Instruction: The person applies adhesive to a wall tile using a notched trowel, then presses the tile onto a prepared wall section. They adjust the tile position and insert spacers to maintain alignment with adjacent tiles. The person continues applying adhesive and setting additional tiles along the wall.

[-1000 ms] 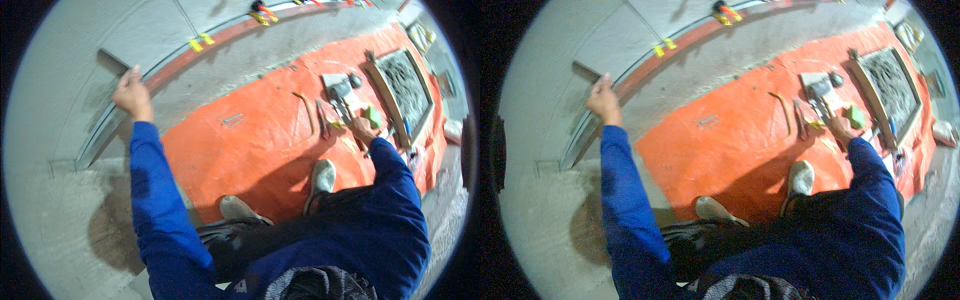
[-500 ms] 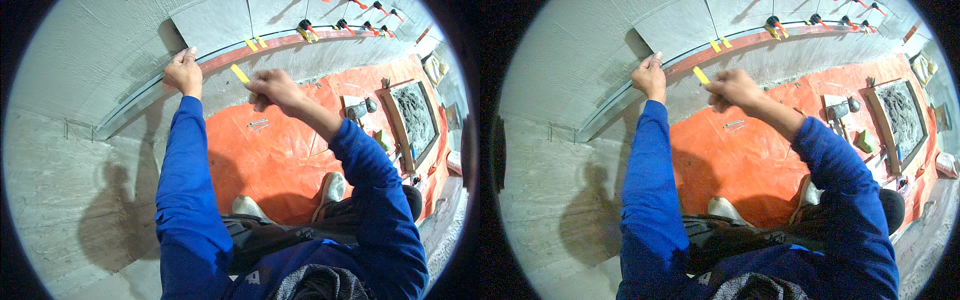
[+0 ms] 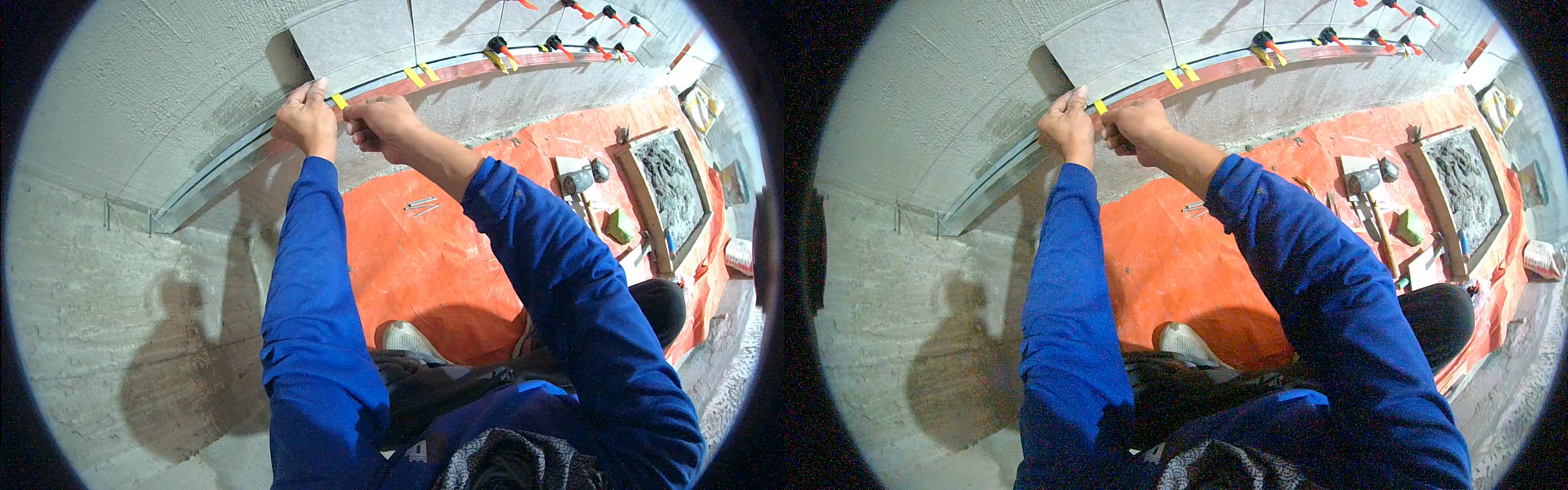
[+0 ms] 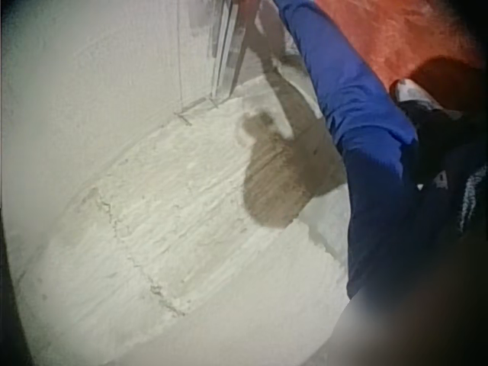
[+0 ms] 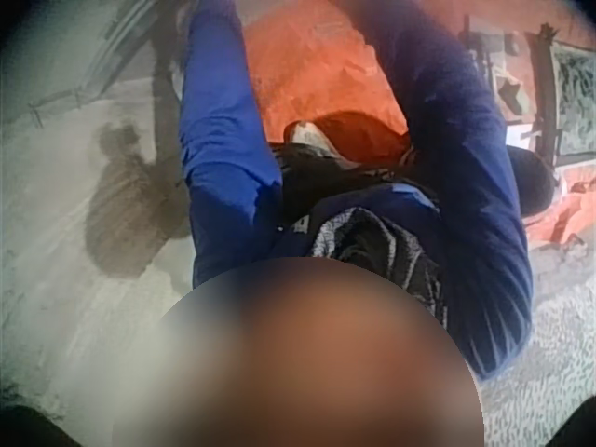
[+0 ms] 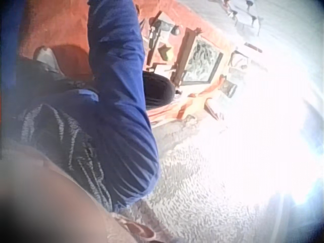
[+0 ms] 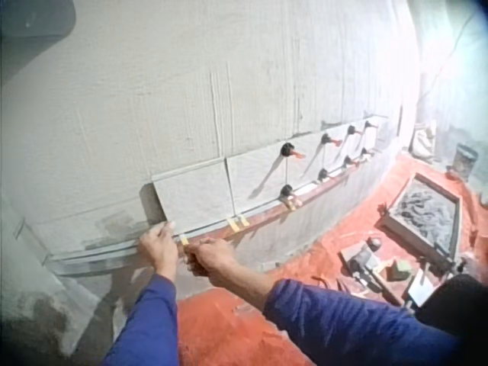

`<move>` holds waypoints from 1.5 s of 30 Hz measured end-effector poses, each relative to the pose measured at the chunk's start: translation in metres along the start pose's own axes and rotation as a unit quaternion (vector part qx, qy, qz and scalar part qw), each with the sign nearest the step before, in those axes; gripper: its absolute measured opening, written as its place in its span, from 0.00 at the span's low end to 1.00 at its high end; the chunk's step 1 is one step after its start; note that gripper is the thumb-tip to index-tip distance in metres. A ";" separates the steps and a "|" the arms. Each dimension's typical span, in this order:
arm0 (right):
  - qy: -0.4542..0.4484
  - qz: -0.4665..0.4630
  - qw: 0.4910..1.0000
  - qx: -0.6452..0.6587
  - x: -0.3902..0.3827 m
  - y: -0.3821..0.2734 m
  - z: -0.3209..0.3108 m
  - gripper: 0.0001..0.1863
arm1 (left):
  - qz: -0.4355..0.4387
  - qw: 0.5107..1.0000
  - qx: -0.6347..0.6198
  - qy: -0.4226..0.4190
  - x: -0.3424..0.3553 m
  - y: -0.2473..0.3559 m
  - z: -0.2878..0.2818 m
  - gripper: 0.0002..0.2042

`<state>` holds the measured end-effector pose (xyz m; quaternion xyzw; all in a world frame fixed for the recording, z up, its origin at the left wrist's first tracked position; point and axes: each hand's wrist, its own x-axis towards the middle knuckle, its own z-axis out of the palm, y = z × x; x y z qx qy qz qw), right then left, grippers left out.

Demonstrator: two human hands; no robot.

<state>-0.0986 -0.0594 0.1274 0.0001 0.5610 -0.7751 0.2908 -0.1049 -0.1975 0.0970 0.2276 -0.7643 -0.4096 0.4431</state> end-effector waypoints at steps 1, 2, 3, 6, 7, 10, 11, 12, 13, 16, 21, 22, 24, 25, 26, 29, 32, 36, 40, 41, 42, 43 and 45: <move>0.002 -0.008 1.000 0.005 0.003 0.001 0.002 0.06 | 0.004 1.000 -0.019 -0.004 0.001 -0.003 0.001 0.16; 0.005 -0.014 1.000 0.009 0.005 0.003 0.004 0.06 | 0.008 0.999 -0.037 -0.007 0.002 -0.005 0.002 0.16; 0.009 -0.026 1.000 -0.001 0.008 0.004 0.006 0.06 | 0.001 1.000 -0.028 -0.007 0.002 -0.007 0.003 0.16; 0.026 -0.045 0.999 -0.016 0.016 0.007 0.013 0.07 | -0.009 1.000 -0.013 -0.007 0.002 -0.009 0.004 0.15; 0.032 -0.041 0.999 -0.011 0.018 0.008 0.015 0.07 | -0.005 1.000 -0.018 -0.005 0.002 -0.008 0.004 0.15; 0.046 -0.055 0.997 -0.028 0.022 0.011 0.017 0.07 | 0.015 1.000 -0.015 0.002 0.001 -0.004 0.003 0.12; 0.049 -0.064 0.996 -0.039 0.022 0.012 0.017 0.07 | 0.023 1.000 -0.012 0.005 0.000 -0.002 0.002 0.10; 0.048 -0.074 0.995 -0.051 0.023 0.013 0.016 0.07 | 0.022 1.000 -0.012 0.002 -0.001 0.000 0.001 0.10; 0.046 -0.084 0.993 -0.063 0.023 0.013 0.014 0.08 | 0.021 1.000 -0.011 -0.001 -0.001 0.002 -0.001 0.10; 0.032 -0.088 0.994 -0.058 0.025 0.014 0.012 0.10 | 0.010 1.000 0.000 -0.001 -0.003 0.007 -0.004 0.10; -0.003 -0.092 0.993 -0.074 0.018 0.025 0.009 0.18 | -0.031 0.997 -0.040 -0.050 -0.001 0.009 -0.005 0.12; -0.005 -0.085 0.991 -0.098 0.013 0.030 0.006 0.22 | -0.006 0.998 -0.034 -0.044 0.001 0.009 -0.004 0.11; -0.045 -0.079 0.979 -0.180 0.000 0.035 -0.010 0.25 | 0.019 0.999 -0.017 -0.031 0.000 0.005 -0.006 0.11; -0.062 -0.075 0.968 -0.231 -0.006 0.035 -0.018 0.27 | 0.036 0.998 0.042 -0.024 0.001 0.004 -0.006 0.11; -0.107 -0.089 0.947 -0.289 -0.010 0.029 -0.029 0.26 | 0.044 0.998 0.025 -0.027 0.000 0.003 -0.007 0.11; -0.220 -0.106 0.854 -0.459 -0.023 0.004 -0.060 0.23 | 0.055 0.998 0.001 -0.023 -0.001 0.000 -0.008 0.11; -0.292 -0.123 0.762 -0.565 -0.033 -0.032 -0.086 0.18 | 0.038 0.999 -0.003 -0.014 -0.003 0.000 -0.008 0.11; -0.301 -0.138 0.769 -0.547 -0.042 -0.078 -0.113 0.15 | 0.032 0.998 -0.040 -0.047 -0.006 0.003 -0.020 0.10; -0.273 -0.140 0.793 -0.527 -0.044 -0.120 -0.140 0.15 | 0.031 0.993 0.095 -0.056 -0.002 0.023 -0.048 0.10; -0.266 -0.140 0.801 -0.517 -0.044 -0.130 -0.147 0.15 | 0.039 0.991 0.115 -0.060 0.000 0.032 -0.054 0.08; -0.248 -0.155 0.814 -0.503 -0.044 -0.137 -0.152 0.15 | 0.106 0.987 0.114 -0.045 0.004 0.044 -0.058 0.08; -0.239 -0.175 0.813 -0.501 -0.045 -0.145 -0.158 0.15 | 0.163 0.979 0.116 -0.030 0.008 0.058 -0.061 0.08; -0.230 -0.215 0.811 -0.492 -0.048 -0.160 -0.168 0.16 | 0.270 0.952 0.144 -0.018 0.016 0.090 -0.062 0.08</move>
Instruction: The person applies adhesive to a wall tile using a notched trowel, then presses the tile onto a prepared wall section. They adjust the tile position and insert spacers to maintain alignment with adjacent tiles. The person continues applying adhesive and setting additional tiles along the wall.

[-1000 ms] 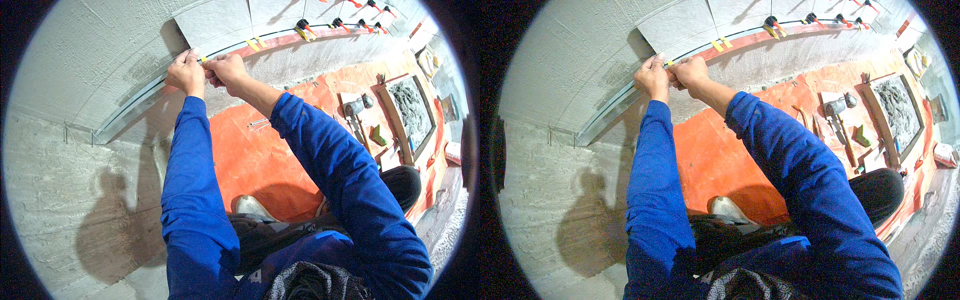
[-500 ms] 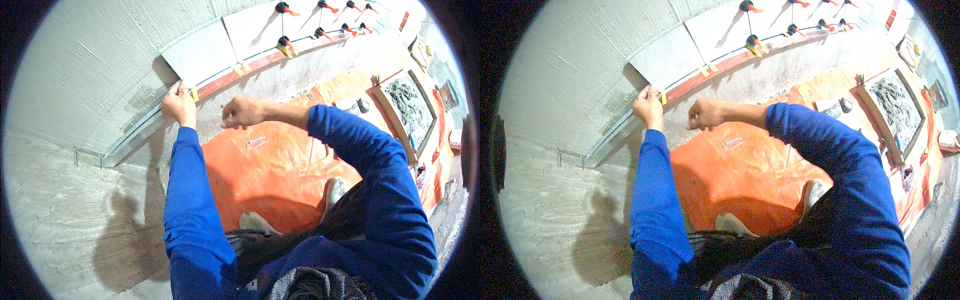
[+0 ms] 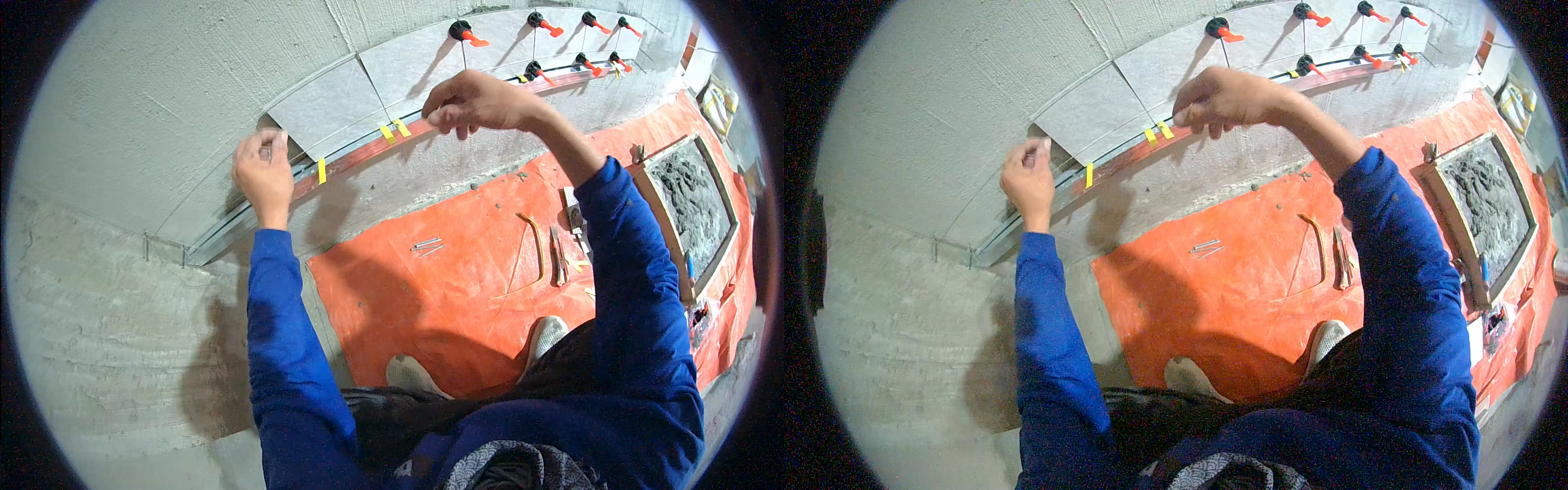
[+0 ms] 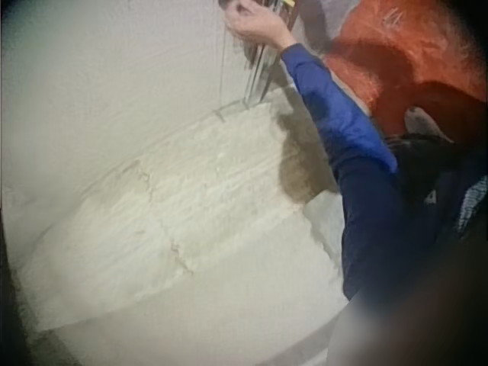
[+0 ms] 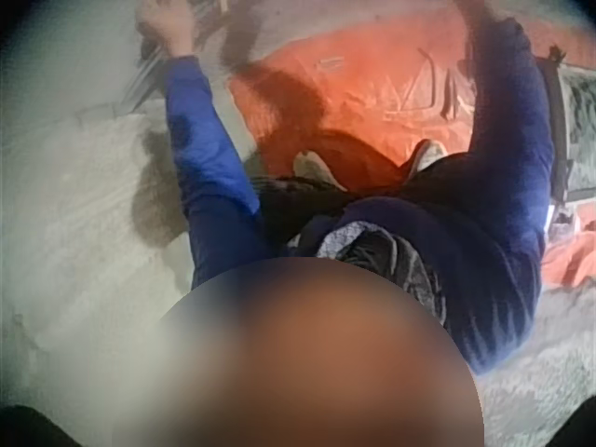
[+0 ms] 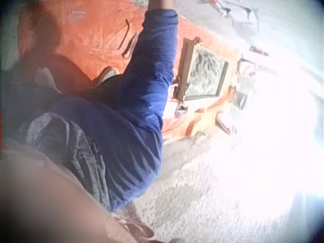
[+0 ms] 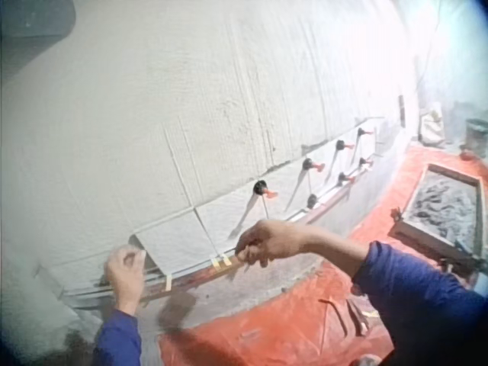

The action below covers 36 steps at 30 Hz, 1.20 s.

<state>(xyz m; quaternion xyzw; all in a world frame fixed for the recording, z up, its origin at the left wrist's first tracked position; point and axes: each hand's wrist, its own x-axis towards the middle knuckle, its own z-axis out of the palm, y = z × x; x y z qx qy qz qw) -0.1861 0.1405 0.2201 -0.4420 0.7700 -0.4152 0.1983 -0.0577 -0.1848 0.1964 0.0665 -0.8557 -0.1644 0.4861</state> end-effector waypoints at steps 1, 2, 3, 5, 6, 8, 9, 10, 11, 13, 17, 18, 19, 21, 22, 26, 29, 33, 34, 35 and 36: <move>0.013 -0.009 1.000 0.000 -0.003 -0.001 -0.007 0.16 | 0.056 0.998 0.029 0.003 0.012 0.012 -0.002 0.08; 0.028 -0.018 0.999 0.009 -0.006 -0.003 -0.014 0.15 | 0.071 0.996 0.049 -0.018 0.024 0.024 -0.001 0.10; 0.037 -0.048 0.998 -0.008 -0.009 -0.005 -0.021 0.18 | 0.114 0.991 0.061 -0.016 0.035 0.037 0.002 0.12; 0.058 -0.069 0.996 -0.007 -0.015 -0.008 -0.031 0.20 | 0.130 0.979 0.142 -0.068 0.055 0.057 0.012 0.13; 0.068 -0.077 0.995 -0.010 -0.018 -0.010 -0.035 0.20 | 0.161 0.969 0.173 -0.078 0.062 0.065 0.016 0.14; 0.085 -0.094 0.992 -0.017 -0.021 -0.013 -0.041 0.21 | 0.132 0.958 0.206 -0.147 0.073 0.074 0.024 0.15; 0.088 -0.096 0.991 -0.007 -0.023 -0.014 -0.042 0.21 | 0.118 0.951 0.222 -0.181 0.076 0.077 0.027 0.15; 0.091 -0.099 0.991 0.003 -0.025 -0.014 -0.043 0.20 | 0.107 0.952 0.220 -0.185 0.079 0.078 0.030 0.15; 0.094 -0.101 0.990 0.013 -0.026 -0.014 -0.044 0.20 | 0.091 0.952 0.219 -0.193 0.081 0.078 0.032 0.14; 0.094 -0.098 0.991 0.016 -0.027 -0.013 -0.044 0.20 | 0.074 0.953 0.217 -0.199 0.084 0.077 0.035 0.12; 0.093 -0.093 0.991 0.004 -0.027 -0.011 -0.043 0.20 | 0.078 0.962 0.199 -0.173 0.083 0.074 0.042 0.09; 0.093 -0.092 0.991 0.013 -0.025 -0.011 -0.042 0.20 | 0.074 0.963 0.194 -0.172 0.082 0.072 0.043 0.09; 0.094 -0.091 0.991 0.021 -0.024 -0.011 -0.041 0.19 | 0.076 0.965 0.193 -0.162 0.081 0.071 0.044 0.09; 0.099 -0.090 0.991 0.026 -0.021 -0.011 -0.040 0.19 | 0.070 0.965 0.195 -0.158 0.080 0.070 0.046 0.08; 0.103 -0.091 0.990 0.022 -0.020 -0.010 -0.040 0.19 | 0.069 0.965 0.197 -0.159 0.079 0.069 0.046 0.08; 0.109 -0.087 0.990 0.014 -0.012 -0.003 -0.038 0.19 | 0.073 0.965 0.198 -0.155 0.079 0.066 0.047 0.08; 0.152 -0.110 0.981 -0.043 -0.005 0.005 -0.028 0.19 | 0.079 0.963 0.204 -0.160 0.078 0.066 0.046 0.09; 0.157 -0.043 0.965 -0.205 0.006 0.016 0.014 0.20 | 0.114 0.958 0.216 -0.151 0.077 0.067 0.043 0.11; 0.145 -0.028 0.960 -0.240 0.008 0.019 0.029 0.24 | 0.121 0.958 0.215 -0.149 0.077 0.067 0.042 0.12; 0.130 -0.011 0.953 -0.273 0.010 0.021 0.043 0.27 | 0.128 0.957 0.214 -0.148 0.078 0.067 0.042 0.12; 0.118 -0.006 0.946 -0.301 0.014 0.023 0.055 0.31 | 0.134 0.956 0.213 -0.148 0.078 0.067 0.042 0.12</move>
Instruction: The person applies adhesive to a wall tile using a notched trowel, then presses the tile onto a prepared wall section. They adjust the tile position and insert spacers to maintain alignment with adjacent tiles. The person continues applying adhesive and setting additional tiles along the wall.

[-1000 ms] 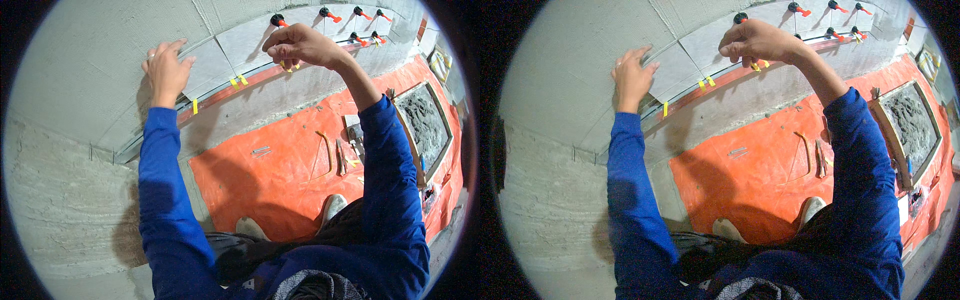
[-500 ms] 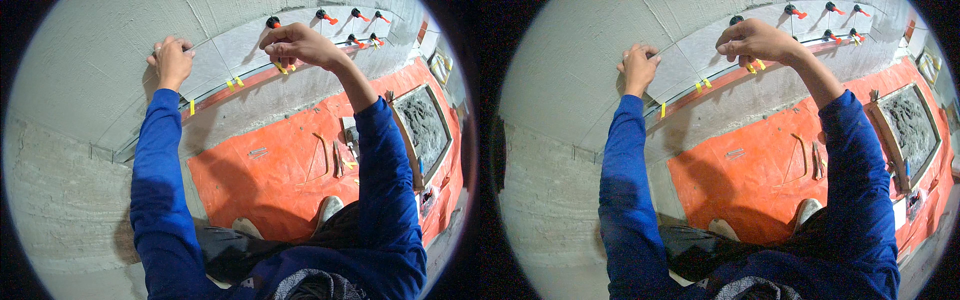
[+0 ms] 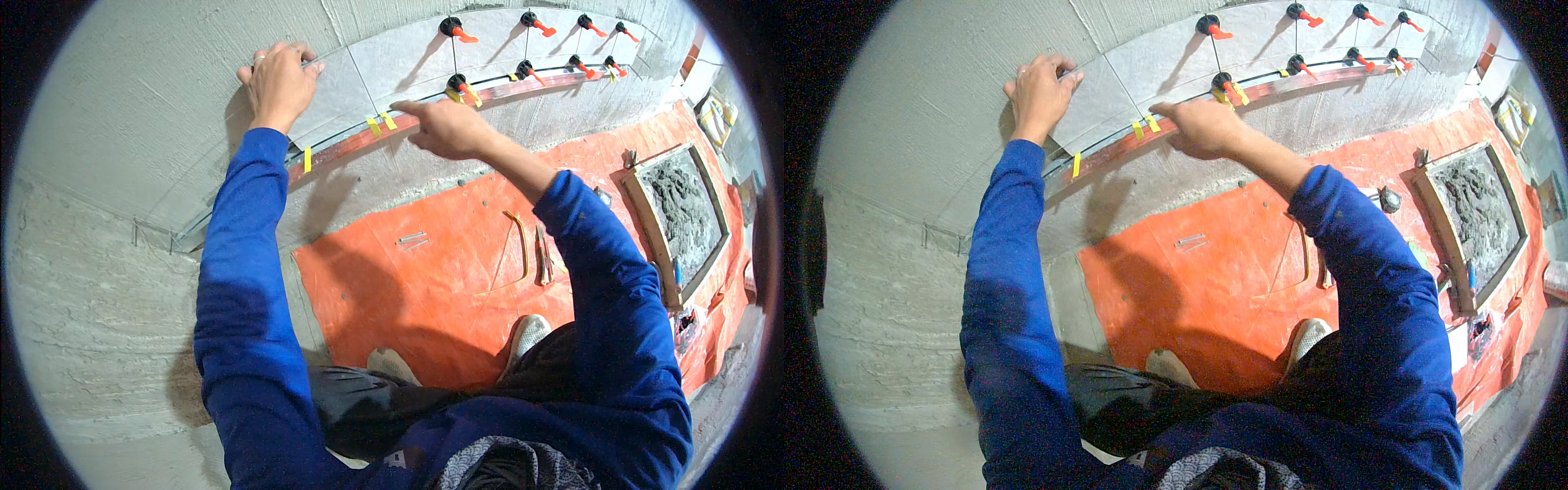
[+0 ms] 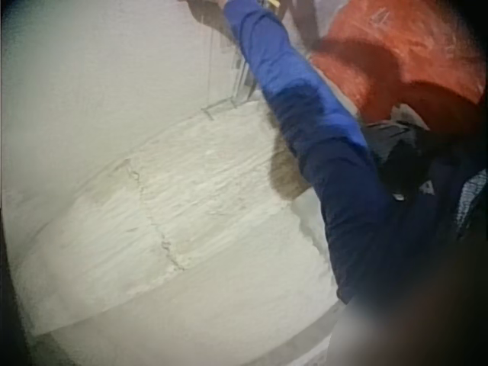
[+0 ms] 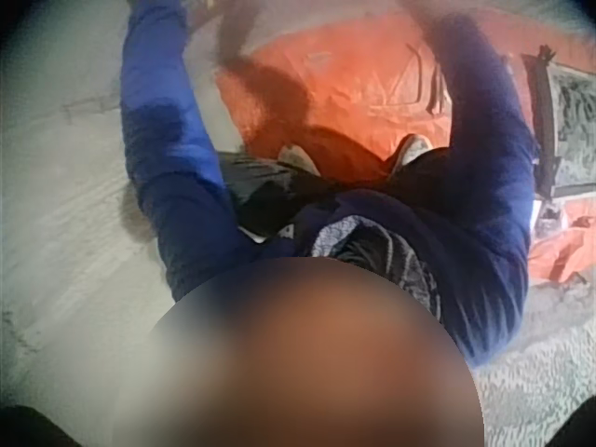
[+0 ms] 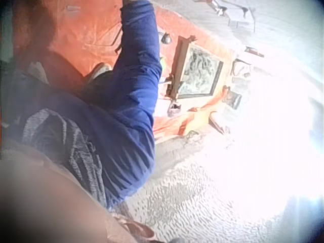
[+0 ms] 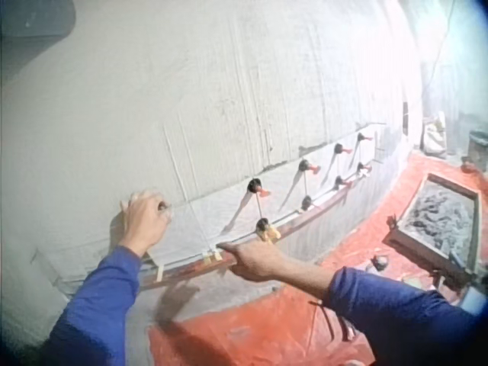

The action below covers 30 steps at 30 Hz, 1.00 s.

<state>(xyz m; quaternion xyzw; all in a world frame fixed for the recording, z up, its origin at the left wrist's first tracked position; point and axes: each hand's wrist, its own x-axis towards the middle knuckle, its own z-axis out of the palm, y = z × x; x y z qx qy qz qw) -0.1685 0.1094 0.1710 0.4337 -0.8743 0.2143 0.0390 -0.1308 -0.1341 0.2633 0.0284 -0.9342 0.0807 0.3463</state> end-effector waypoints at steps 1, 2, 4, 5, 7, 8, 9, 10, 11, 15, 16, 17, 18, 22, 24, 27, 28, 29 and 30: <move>-0.021 0.003 0.999 -0.032 0.001 -0.005 0.010 0.34 | 0.003 1.000 0.001 -0.003 0.001 0.000 0.000 0.12; -0.027 0.012 0.999 -0.038 0.000 -0.010 0.018 0.37 | 0.006 1.000 0.003 -0.005 0.002 0.000 0.000 0.12; -0.058 0.034 0.996 -0.062 0.003 -0.015 0.029 0.37 | 0.011 1.000 0.008 -0.008 0.004 0.000 0.001 0.12; -0.079 0.051 0.993 -0.076 0.005 -0.017 0.032 0.37 | 0.012 1.000 0.012 -0.008 0.005 0.001 0.002 0.12; -0.060 0.029 0.992 -0.107 0.008 -0.018 0.038 0.38 | 0.012 1.000 0.014 -0.015 0.007 0.002 0.003 0.12; -0.058 0.027 0.992 -0.111 0.010 -0.018 0.040 0.39 | 0.010 1.000 0.013 -0.021 0.007 0.002 0.003 0.12; -0.062 0.028 0.991 -0.118 0.011 -0.018 0.042 0.39 | 0.008 1.000 0.012 -0.027 0.007 0.003 0.003 0.12; -0.052 0.024 0.992 -0.114 0.012 -0.017 0.044 0.39 | 0.001 1.000 0.010 -0.028 0.007 0.003 0.003 0.11; -0.047 0.024 0.992 -0.113 0.013 -0.017 0.046 0.39 | -0.004 1.000 0.009 -0.028 0.008 0.004 0.003 0.11; -0.033 0.020 0.992 -0.120 0.015 -0.015 0.053 0.39 | -0.011 0.999 0.013 -0.039 0.008 0.006 0.001 0.11; -0.032 0.021 0.992 -0.118 0.016 -0.015 0.053 0.39 | -0.010 0.999 0.013 -0.041 0.008 0.006 0.000 0.11; -0.032 0.023 0.992 -0.120 0.016 -0.015 0.054 0.39 | -0.009 0.999 0.014 -0.043 0.008 0.006 0.000 0.11; -0.033 0.026 0.991 -0.125 0.017 -0.015 0.054 0.39 | -0.005 0.999 0.018 -0.041 0.009 0.007 -0.001 0.11; -0.030 0.032 0.992 -0.119 0.017 -0.014 0.053 0.39 | -0.003 0.998 0.021 -0.053 0.011 0.007 -0.003 0.12; -0.030 0.037 0.992 -0.119 0.017 -0.014 0.052 0.38 | 0.000 0.998 0.027 -0.055 0.012 0.008 -0.004 0.12; -0.040 0.045 0.991 -0.120 0.018 -0.013 0.052 0.38 | -0.005 0.998 0.036 -0.056 0.012 0.009 -0.004 0.12; -0.038 0.045 0.992 -0.109 0.018 -0.013 0.051 0.38 | -0.010 0.998 0.038 -0.057 0.011 0.009 -0.003 0.12; -0.038 0.046 0.993 -0.103 0.018 -0.013 0.051 0.38 | -0.015 0.997 0.040 -0.058 0.011 0.010 -0.003 0.12; -0.039 0.046 0.993 -0.099 0.018 -0.012 0.051 0.38 | -0.019 0.997 0.042 -0.056 0.011 0.011 -0.002 0.13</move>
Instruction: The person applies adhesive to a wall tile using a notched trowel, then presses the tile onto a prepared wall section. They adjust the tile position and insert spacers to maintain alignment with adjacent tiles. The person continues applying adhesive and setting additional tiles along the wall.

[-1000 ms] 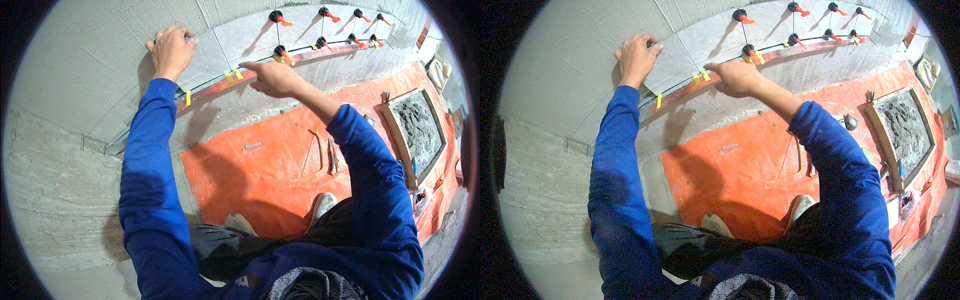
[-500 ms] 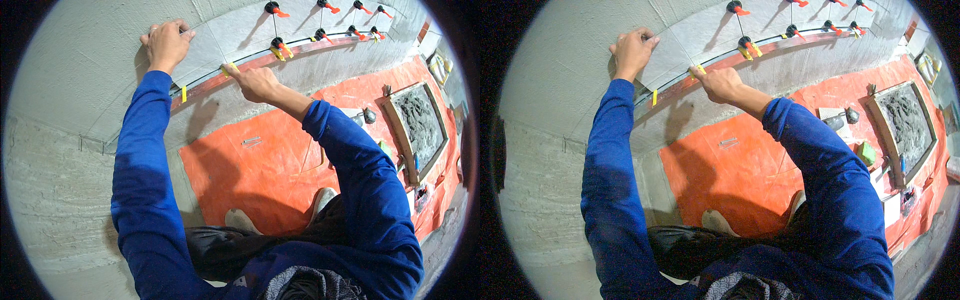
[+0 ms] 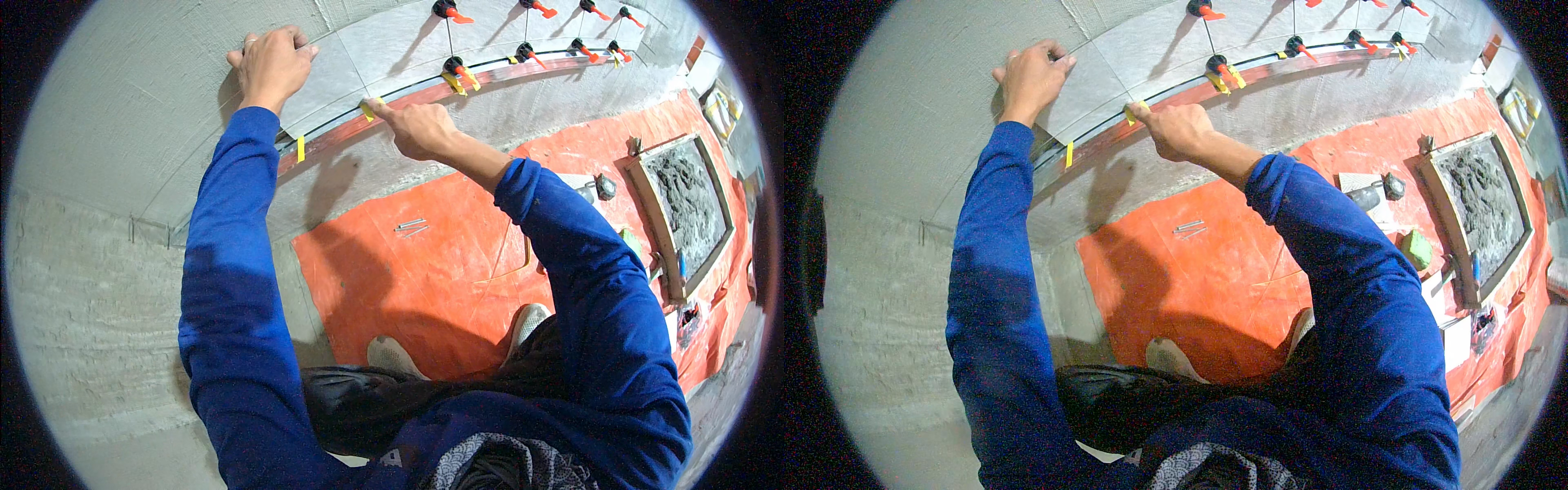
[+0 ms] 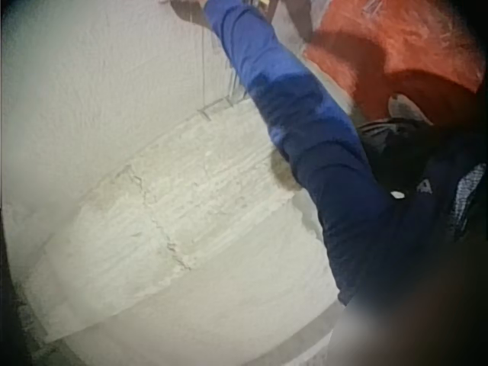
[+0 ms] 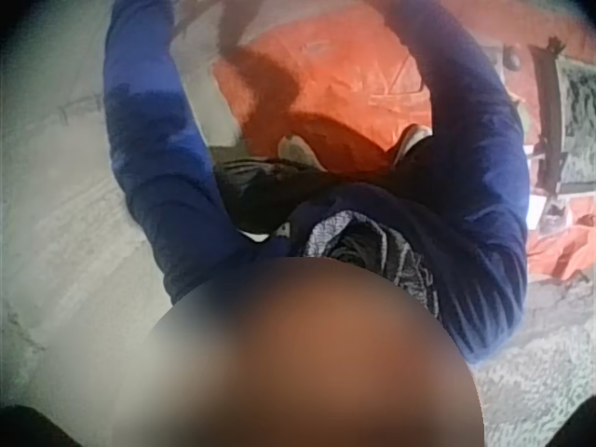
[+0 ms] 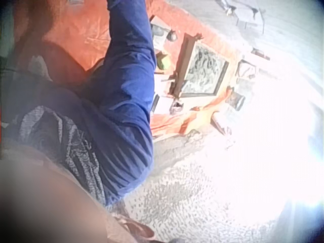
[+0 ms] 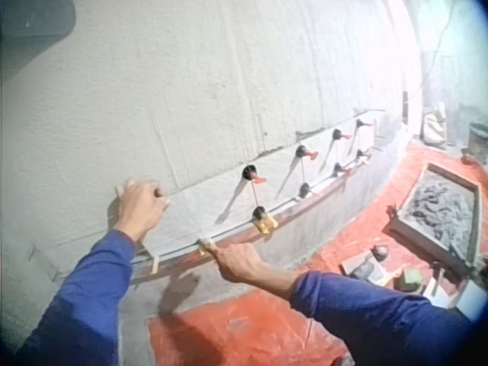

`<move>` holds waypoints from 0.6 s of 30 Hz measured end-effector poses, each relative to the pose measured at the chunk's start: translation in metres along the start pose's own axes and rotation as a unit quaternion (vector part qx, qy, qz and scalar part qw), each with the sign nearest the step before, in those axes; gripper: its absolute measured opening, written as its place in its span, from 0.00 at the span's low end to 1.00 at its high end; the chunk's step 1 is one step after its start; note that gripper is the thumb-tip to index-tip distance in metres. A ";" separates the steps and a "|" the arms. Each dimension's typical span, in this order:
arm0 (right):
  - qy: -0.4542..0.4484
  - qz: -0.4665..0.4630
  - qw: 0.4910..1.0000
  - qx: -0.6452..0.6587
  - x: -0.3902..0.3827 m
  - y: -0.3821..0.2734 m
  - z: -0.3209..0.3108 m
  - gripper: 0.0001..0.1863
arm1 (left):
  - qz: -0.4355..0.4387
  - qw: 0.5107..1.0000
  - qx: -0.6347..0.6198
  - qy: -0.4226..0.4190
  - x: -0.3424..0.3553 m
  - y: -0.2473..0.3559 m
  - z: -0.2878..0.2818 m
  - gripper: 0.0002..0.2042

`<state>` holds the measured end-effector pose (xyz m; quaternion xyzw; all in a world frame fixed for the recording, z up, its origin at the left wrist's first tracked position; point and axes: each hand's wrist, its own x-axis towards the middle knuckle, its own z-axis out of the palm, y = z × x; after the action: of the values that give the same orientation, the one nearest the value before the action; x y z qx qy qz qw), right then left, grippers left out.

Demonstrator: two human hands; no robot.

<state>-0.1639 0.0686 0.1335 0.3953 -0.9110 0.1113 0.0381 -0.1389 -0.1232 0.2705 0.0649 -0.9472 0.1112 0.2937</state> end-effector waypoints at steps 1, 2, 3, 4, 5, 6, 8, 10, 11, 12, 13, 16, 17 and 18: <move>0.001 0.001 1.000 0.006 0.000 0.000 0.000 0.38 | -0.002 1.000 -0.003 -0.001 0.000 0.000 0.000 0.13; 0.001 0.000 1.000 0.010 0.000 0.001 0.000 0.38 | -0.003 1.000 -0.006 0.002 0.000 0.000 0.000 0.13; -0.003 0.000 1.000 0.011 0.000 0.001 -0.001 0.38 | -0.010 1.000 -0.009 -0.003 -0.002 0.000 -0.001 0.13; -0.001 0.001 1.000 0.018 -0.001 0.001 -0.001 0.38 | -0.008 0.999 -0.023 0.028 -0.004 -0.002 -0.003 0.14; -0.002 0.003 1.000 0.022 -0.002 0.001 -0.001 0.38 | -0.011 0.998 -0.036 0.052 -0.007 -0.004 -0.005 0.14; -0.002 0.004 1.000 0.025 -0.002 0.002 -0.002 0.38 | -0.008 0.996 -0.042 0.073 -0.011 -0.007 -0.008 0.14; 0.006 0.000 1.000 0.027 -0.003 0.003 -0.005 0.38 | -0.028 0.973 -0.181 0.138 -0.028 -0.019 -0.013 0.14; 0.037 -0.009 0.998 0.042 -0.004 0.006 -0.012 0.32 | -0.055 0.941 -0.277 0.184 -0.052 -0.032 -0.011 0.14; 0.070 -0.013 0.996 0.051 -0.002 0.008 -0.017 0.30 | -0.111 0.941 -0.294 0.125 -0.068 -0.039 -0.007 0.13; 0.101 -0.014 0.993 0.059 -0.001 0.010 -0.022 0.28 | -0.146 0.935 -0.310 0.085 -0.081 -0.045 0.000 0.13; 0.128 -0.010 0.990 0.066 0.001 0.013 -0.027 0.25 | -0.172 0.936 -0.302 0.063 -0.092 -0.052 0.008 0.13; 0.257 -0.018 0.961 0.103 0.012 0.020 -0.050 0.18 | -0.241 0.914 -0.326 0.010 -0.110 -0.074 0.033 0.14; 0.291 -0.030 0.950 0.111 0.016 0.021 -0.057 0.17 | -0.277 0.899 -0.338 -0.014 -0.112 -0.080 0.040 0.14; 0.318 -0.029 0.942 0.103 0.022 0.021 -0.063 0.17 | -0.283 0.891 -0.355 -0.002 -0.112 -0.083 0.047 0.15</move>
<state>-0.1953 0.0812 0.1946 0.3674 -0.8230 0.3230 0.2887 -0.0575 -0.2091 0.1831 0.2221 -0.8658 -0.3200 0.3140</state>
